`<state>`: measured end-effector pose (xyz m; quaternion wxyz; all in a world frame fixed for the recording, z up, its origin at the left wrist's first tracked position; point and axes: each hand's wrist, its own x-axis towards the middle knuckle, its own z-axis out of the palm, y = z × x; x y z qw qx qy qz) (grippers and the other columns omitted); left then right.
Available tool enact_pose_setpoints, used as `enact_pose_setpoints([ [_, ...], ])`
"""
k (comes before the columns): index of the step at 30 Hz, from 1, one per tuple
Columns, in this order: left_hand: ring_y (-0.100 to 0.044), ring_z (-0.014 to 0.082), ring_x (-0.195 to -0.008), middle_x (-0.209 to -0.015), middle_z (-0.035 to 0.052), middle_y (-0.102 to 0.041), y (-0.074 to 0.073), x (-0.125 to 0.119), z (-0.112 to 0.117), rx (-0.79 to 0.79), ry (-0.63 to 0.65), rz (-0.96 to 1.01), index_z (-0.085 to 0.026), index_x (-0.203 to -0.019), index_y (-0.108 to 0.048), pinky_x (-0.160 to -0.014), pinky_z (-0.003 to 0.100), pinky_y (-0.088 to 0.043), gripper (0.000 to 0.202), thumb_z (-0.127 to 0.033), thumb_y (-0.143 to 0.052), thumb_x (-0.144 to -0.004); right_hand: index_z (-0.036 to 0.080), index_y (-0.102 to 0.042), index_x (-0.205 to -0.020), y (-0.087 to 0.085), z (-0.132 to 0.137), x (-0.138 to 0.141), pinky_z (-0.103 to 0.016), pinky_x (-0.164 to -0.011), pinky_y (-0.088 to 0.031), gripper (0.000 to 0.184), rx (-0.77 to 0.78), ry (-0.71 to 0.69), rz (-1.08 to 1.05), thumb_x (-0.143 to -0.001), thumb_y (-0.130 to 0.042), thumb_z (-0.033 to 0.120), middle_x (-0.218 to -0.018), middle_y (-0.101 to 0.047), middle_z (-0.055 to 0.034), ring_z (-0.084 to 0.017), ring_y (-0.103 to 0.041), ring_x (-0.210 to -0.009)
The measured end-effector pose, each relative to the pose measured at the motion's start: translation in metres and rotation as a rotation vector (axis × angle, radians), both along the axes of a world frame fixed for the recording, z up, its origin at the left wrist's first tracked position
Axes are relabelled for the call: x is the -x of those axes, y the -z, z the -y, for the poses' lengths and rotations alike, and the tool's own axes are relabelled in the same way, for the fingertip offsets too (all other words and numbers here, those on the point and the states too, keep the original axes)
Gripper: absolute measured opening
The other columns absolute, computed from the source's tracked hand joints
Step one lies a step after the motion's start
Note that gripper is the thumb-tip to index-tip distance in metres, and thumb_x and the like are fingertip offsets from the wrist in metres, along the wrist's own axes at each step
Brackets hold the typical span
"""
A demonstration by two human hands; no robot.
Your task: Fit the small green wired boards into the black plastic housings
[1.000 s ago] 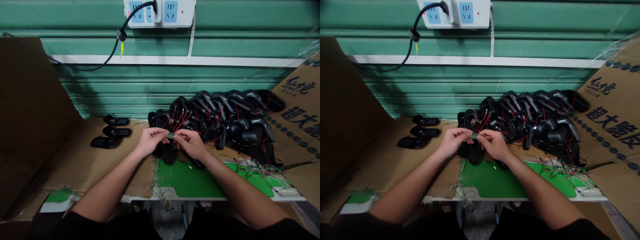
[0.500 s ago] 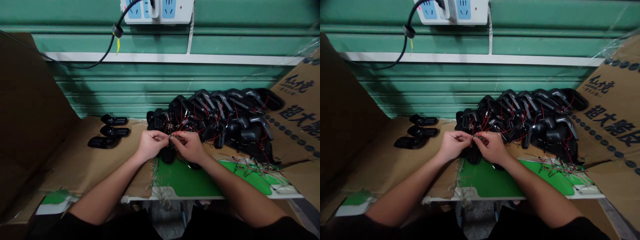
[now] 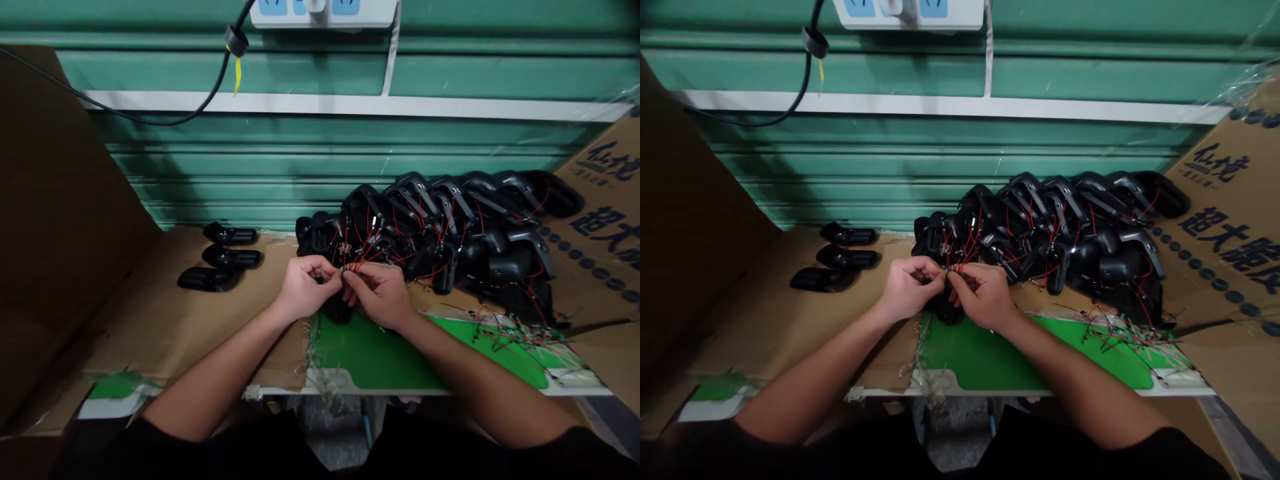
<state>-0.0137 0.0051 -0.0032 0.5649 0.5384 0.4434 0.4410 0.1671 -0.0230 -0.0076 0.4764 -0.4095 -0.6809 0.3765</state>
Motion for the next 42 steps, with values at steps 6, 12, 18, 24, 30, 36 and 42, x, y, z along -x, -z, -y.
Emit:
enact_pose_setpoints([
  [6,-0.05,0.0,-0.056,-0.065,-0.0001,-0.059,0.002,-0.001,-0.002,0.011,0.07,0.059,-0.007,-0.071,-0.056,-0.055,0.012,-0.038,0.041,-0.032,-0.087,-0.061,0.012,-0.074,-0.085,-0.003,0.0,0.0,-0.022,-0.046,-0.058,0.023,0.024,0.021,-0.006,-0.099,-0.067,0.029,-0.067,-0.071,-0.0043,-0.015,-0.069,-0.05],
  [12,-0.044,-0.0022,-0.057,-0.064,-0.0028,-0.053,0.002,-0.001,0.001,0.001,0.107,0.047,-0.011,-0.072,-0.048,-0.056,0.011,-0.034,0.044,-0.037,-0.084,-0.068,0.015,-0.069,-0.073,-0.007,0.002,0.003,-0.023,-0.046,-0.057,0.032,0.047,0.006,-0.009,-0.1,-0.066,0.034,-0.065,-0.071,-0.0046,-0.015,-0.069,-0.049],
  [18,-0.043,-0.0022,-0.056,-0.064,-0.0027,-0.052,0.004,-0.006,0.005,-0.05,0.042,-0.02,-0.012,-0.072,-0.048,-0.055,0.011,-0.033,0.039,-0.036,-0.078,-0.069,0.016,-0.075,-0.082,-0.007,0.002,0.001,-0.024,-0.05,-0.059,0.023,0.011,0.028,0.046,-0.099,-0.067,0.029,-0.067,-0.072,-0.003,-0.015,-0.069,-0.052],
  [24,-0.043,-0.002,-0.054,-0.06,-0.0024,-0.052,0.002,-0.005,0.002,-0.111,-0.168,-0.168,-0.011,-0.068,-0.054,-0.054,0.011,-0.033,0.027,-0.031,-0.072,-0.067,0.014,-0.078,-0.096,-0.009,0.005,0.0,-0.026,-0.049,-0.06,0.02,-0.057,0.1,0.054,-0.1,-0.068,0.031,-0.078,-0.074,-0.0062,-0.015,-0.07,-0.054],
  [30,-0.047,-0.0004,-0.053,-0.064,0.0015,-0.061,-0.011,0.01,0.003,-0.028,0.373,-0.328,-0.008,-0.077,-0.07,-0.051,0.01,-0.035,0.02,-0.023,-0.072,-0.065,0.015,-0.073,-0.078,-0.019,-0.005,-0.015,-0.029,-0.048,-0.056,0.039,-0.076,0.131,0.004,-0.104,-0.064,0.043,-0.1,-0.073,-0.0134,-0.013,-0.064,-0.057],
  [36,-0.047,-0.0015,-0.052,-0.073,0.0036,-0.071,-0.018,0.017,0.011,-0.031,0.857,-0.515,-0.012,-0.084,-0.08,-0.05,0.008,-0.034,0.019,-0.022,-0.071,-0.071,0.015,-0.069,-0.084,-0.015,-0.016,-0.017,-0.029,-0.046,-0.05,0.039,0.091,0.052,-0.12,-0.098,-0.071,0.051,-0.068,-0.066,-0.006,-0.015,-0.061,-0.049],
  [42,-0.048,0.0001,-0.05,-0.062,0.0032,-0.062,-0.022,0.021,0.006,0.104,0.779,-0.423,-0.009,-0.081,-0.071,-0.048,0.01,-0.033,0.038,-0.044,-0.083,-0.073,0.013,-0.07,-0.089,-0.011,-0.015,-0.012,-0.026,-0.047,-0.051,0.038,0.192,0.044,-0.248,-0.083,-0.088,0.046,-0.066,-0.069,-0.005,-0.014,-0.062,-0.05],
])
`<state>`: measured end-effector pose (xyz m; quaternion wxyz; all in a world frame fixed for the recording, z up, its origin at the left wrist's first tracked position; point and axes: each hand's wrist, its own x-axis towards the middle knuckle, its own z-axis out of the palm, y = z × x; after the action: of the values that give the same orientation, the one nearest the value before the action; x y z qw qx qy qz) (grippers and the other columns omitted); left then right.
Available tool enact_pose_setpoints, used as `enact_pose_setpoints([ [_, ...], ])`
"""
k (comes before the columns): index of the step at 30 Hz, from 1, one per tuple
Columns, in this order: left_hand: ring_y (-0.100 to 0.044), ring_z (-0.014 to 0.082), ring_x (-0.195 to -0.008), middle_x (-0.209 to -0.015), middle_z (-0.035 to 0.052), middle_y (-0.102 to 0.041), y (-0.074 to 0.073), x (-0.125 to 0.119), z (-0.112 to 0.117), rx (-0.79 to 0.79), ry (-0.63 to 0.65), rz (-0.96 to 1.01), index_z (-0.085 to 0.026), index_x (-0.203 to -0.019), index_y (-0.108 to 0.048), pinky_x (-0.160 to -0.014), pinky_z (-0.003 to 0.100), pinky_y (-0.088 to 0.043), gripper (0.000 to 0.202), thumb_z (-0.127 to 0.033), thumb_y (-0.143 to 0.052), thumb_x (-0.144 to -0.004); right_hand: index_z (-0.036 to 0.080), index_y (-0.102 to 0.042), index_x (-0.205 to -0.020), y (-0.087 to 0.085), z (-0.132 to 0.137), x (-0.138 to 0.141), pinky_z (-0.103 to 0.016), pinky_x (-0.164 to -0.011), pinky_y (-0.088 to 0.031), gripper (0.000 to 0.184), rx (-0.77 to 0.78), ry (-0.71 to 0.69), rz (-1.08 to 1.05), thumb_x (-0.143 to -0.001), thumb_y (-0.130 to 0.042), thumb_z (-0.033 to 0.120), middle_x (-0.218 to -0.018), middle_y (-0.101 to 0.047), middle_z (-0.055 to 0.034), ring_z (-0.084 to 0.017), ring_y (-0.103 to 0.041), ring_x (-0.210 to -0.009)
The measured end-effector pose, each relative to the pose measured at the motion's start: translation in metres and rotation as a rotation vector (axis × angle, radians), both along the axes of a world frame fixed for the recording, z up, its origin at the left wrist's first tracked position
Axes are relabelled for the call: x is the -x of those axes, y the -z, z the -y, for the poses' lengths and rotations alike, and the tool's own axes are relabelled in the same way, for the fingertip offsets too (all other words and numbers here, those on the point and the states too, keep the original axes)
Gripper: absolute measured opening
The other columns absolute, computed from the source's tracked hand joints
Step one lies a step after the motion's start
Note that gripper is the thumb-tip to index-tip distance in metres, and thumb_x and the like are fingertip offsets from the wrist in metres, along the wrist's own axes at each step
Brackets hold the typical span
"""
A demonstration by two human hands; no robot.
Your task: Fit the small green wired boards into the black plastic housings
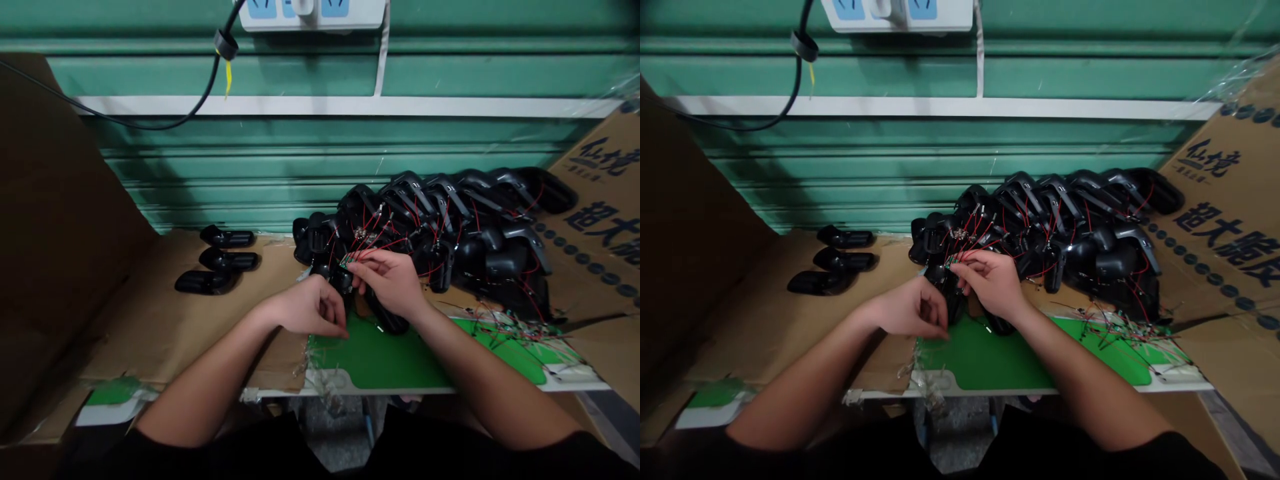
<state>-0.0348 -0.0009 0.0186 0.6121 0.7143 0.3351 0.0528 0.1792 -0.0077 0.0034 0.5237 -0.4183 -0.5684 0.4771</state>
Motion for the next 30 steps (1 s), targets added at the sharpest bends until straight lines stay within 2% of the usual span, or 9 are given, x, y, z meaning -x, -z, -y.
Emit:
enact_pose_setpoints([
  [2,-0.045,0.0002,-0.046,-0.056,0.0003,-0.054,0.0,-0.002,-0.004,-0.006,-0.208,0.128,-0.009,-0.07,-0.059,-0.045,0.011,-0.03,0.05,-0.052,-0.083,-0.072,0.013,-0.069,-0.086,-0.001,0.0,0.0,-0.025,-0.046,-0.052,0.038,0.009,0.005,-0.034,-0.078,-0.092,0.042,-0.066,-0.069,-0.0056,-0.015,-0.064,-0.051],
  [3,-0.046,0.0011,-0.045,-0.056,-0.0013,-0.053,0.001,-0.004,-0.006,-0.004,-0.333,0.214,-0.01,-0.073,-0.056,-0.043,0.012,-0.031,0.053,-0.055,-0.083,-0.072,0.013,-0.069,-0.085,-0.001,0.001,0.0,-0.025,-0.046,-0.053,0.038,0.016,-0.003,-0.045,-0.077,-0.093,0.041,-0.067,-0.07,-0.0059,-0.015,-0.065,-0.052],
  [4,-0.049,0.003,-0.045,-0.06,-0.0021,-0.055,0.001,-0.006,-0.009,0.015,-0.445,0.304,-0.011,-0.081,-0.056,-0.043,0.014,-0.035,0.054,-0.057,-0.083,-0.072,0.013,-0.069,-0.086,-0.001,0.001,0.0,-0.025,-0.046,-0.053,0.038,0.026,-0.019,-0.052,-0.076,-0.093,0.041,-0.067,-0.07,-0.0061,-0.015,-0.065,-0.052],
  [6,-0.059,0.0085,-0.051,-0.076,-0.0001,-0.066,0.003,-0.012,-0.012,0.097,-0.573,0.452,-0.012,-0.104,-0.06,-0.048,0.021,-0.049,0.062,-0.055,-0.087,-0.068,0.013,-0.07,-0.087,0.001,0.001,-0.001,-0.024,-0.047,-0.055,0.039,0.051,-0.064,-0.055,-0.075,-0.094,0.041,-0.068,-0.071,-0.0065,-0.015,-0.066,-0.053],
  [8,-0.065,0.0114,-0.057,-0.086,0.004,-0.071,0.004,-0.016,-0.013,0.16,-0.611,0.513,-0.01,-0.113,-0.062,-0.055,0.025,-0.058,0.073,-0.052,-0.092,-0.061,0.013,-0.07,-0.089,0.003,0.0,-0.002,-0.025,-0.048,-0.056,0.042,0.07,-0.091,-0.045,-0.074,-0.095,0.043,-0.069,-0.071,-0.0064,-0.016,-0.067,-0.055],
  [11,-0.067,0.0122,-0.058,-0.079,0.0067,-0.07,0.006,-0.018,-0.013,0.169,-0.657,0.516,-0.005,-0.102,-0.064,-0.058,0.022,-0.059,0.07,-0.05,-0.095,-0.058,0.014,-0.069,-0.093,0.004,0.0,-0.003,-0.025,-0.05,-0.057,0.046,0.073,-0.077,-0.013,-0.073,-0.096,0.046,-0.071,-0.071,-0.005,-0.016,-0.068,-0.057],
  [17,-0.072,0.0139,-0.067,-0.085,0.0082,-0.074,0.011,-0.017,-0.014,0.147,-0.696,0.56,-0.006,-0.103,-0.066,-0.067,0.023,-0.063,0.066,-0.046,-0.095,-0.06,0.014,-0.073,-0.104,0.002,-0.001,-0.006,-0.024,-0.049,-0.053,0.039,0.032,-0.141,0.118,-0.089,-0.082,0.048,-0.08,-0.073,-0.0057,-0.013,-0.066,-0.056],
  [22,-0.073,0.0138,-0.068,-0.08,0.0107,-0.074,0.013,-0.018,-0.012,0.191,-0.68,0.529,-0.003,-0.107,-0.071,-0.067,0.019,-0.063,0.07,-0.044,-0.097,-0.057,0.013,-0.072,-0.095,0.003,-0.001,-0.007,-0.022,-0.048,-0.048,0.032,0.025,-0.159,0.182,-0.09,-0.081,0.044,-0.077,-0.072,-0.0052,-0.012,-0.063,-0.053],
  [30,-0.072,0.0157,-0.065,-0.082,0.0119,-0.075,0.012,-0.024,-0.008,0.219,-0.801,0.53,-0.001,-0.098,-0.074,-0.067,0.024,-0.064,0.07,-0.043,-0.1,-0.047,0.015,-0.067,-0.092,0.013,0.003,-0.002,-0.022,-0.043,-0.042,0.029,-0.043,-0.131,0.159,-0.089,-0.084,0.039,-0.069,-0.065,-0.001,-0.013,-0.062,-0.049],
])
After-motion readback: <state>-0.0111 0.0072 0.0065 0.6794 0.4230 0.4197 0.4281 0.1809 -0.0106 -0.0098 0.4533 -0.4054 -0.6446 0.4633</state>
